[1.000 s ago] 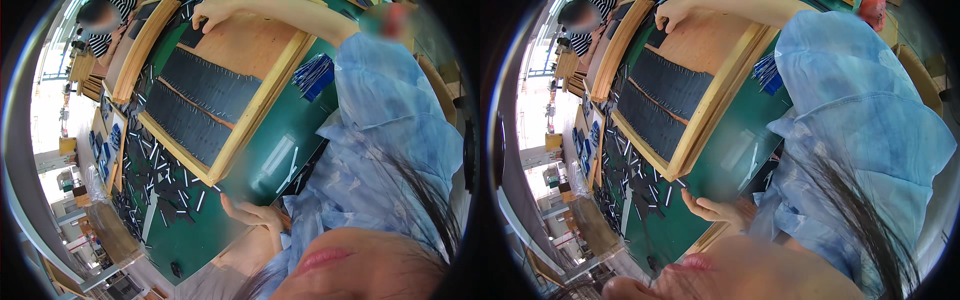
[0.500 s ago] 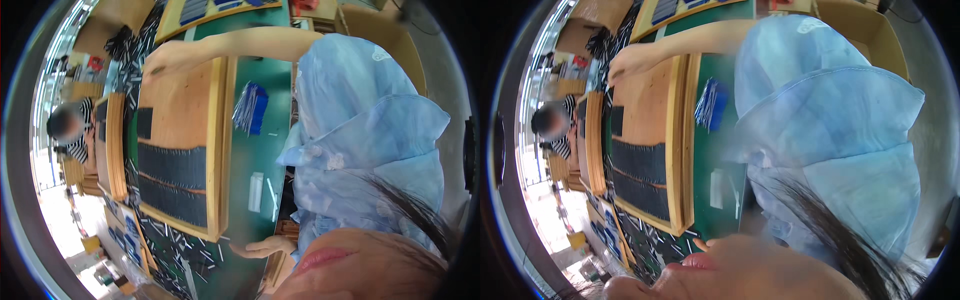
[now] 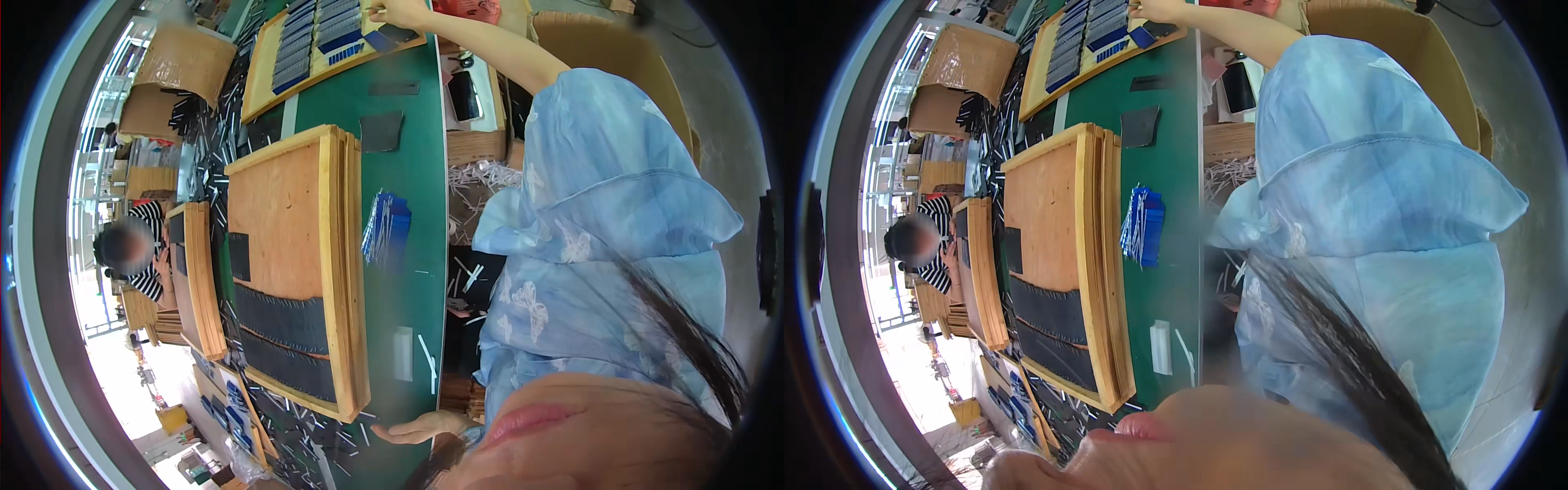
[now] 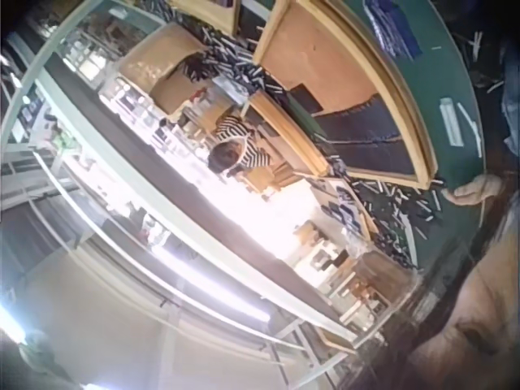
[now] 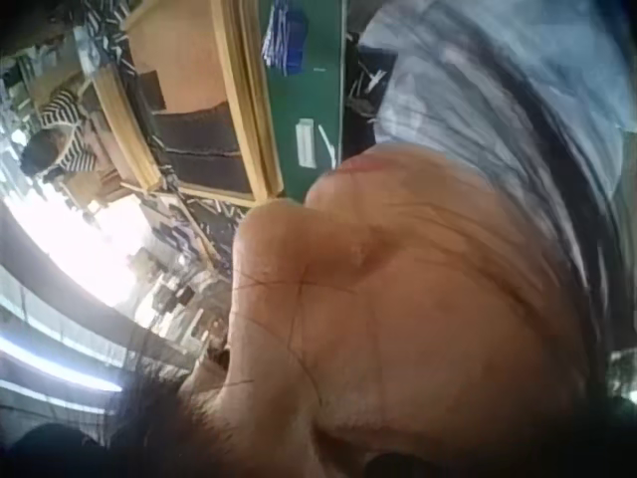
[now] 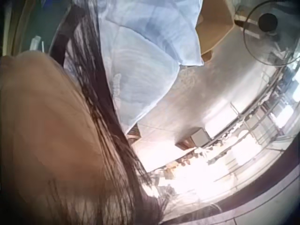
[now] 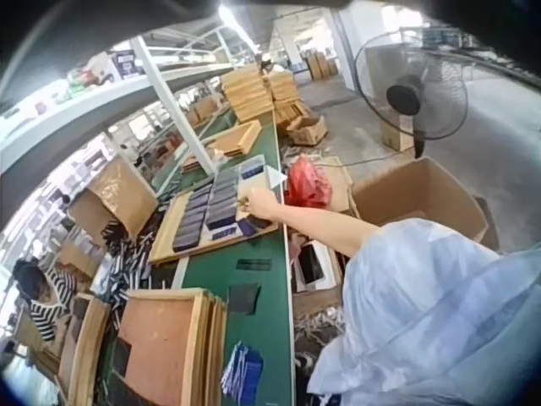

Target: Assembling small blue and black electronic components into a wooden jig and securing them with tape.

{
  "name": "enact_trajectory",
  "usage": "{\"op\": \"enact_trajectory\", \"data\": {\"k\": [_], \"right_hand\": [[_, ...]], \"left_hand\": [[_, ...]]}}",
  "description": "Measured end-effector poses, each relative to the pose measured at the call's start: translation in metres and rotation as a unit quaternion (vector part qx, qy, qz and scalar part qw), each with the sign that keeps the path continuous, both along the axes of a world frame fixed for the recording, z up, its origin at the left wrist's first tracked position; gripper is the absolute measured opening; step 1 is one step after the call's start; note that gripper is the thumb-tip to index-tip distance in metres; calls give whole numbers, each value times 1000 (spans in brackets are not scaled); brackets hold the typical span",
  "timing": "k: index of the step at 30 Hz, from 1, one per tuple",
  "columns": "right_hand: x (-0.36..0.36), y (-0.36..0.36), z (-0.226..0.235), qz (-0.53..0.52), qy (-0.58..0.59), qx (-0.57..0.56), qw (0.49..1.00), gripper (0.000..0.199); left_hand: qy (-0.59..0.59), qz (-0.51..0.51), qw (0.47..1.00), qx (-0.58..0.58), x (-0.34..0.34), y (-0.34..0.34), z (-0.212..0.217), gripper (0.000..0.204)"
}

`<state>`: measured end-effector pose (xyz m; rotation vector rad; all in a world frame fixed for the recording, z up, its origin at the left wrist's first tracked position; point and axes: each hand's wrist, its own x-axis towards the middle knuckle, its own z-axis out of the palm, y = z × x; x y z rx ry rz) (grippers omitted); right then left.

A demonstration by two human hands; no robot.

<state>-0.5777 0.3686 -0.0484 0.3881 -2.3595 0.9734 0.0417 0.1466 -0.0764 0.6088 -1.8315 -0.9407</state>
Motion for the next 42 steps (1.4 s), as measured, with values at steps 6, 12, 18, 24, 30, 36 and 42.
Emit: {"op": "enact_trajectory", "data": {"k": [6,12,18,24,30,36,42], "right_hand": [[-47,18,-19,13,60,74,995,18],[-80,10,-20,-65,48,76,994,21],[-136,67,-24,-252,61,92,961,16],[-183,79,-24,-206,-28,140,968,17],[-203,56,-22,-206,-88,169,960,17],[-209,66,-26,-217,-97,196,951,18],[-213,70,-20,-218,-109,201,949,18]], "left_hand": [[-20,5,1000,-19,4,-3,-12,39],[-24,27,997,-64,-5,-26,-16,37],[-11,4,996,-85,-19,-30,-22,36],[-9,7,994,-106,-34,-31,-25,35],[-14,32,989,-140,-50,-38,-27,34],[-24,39,987,-157,-57,-33,-29,32],[-26,52,982,-180,-62,-28,-29,31]]}}
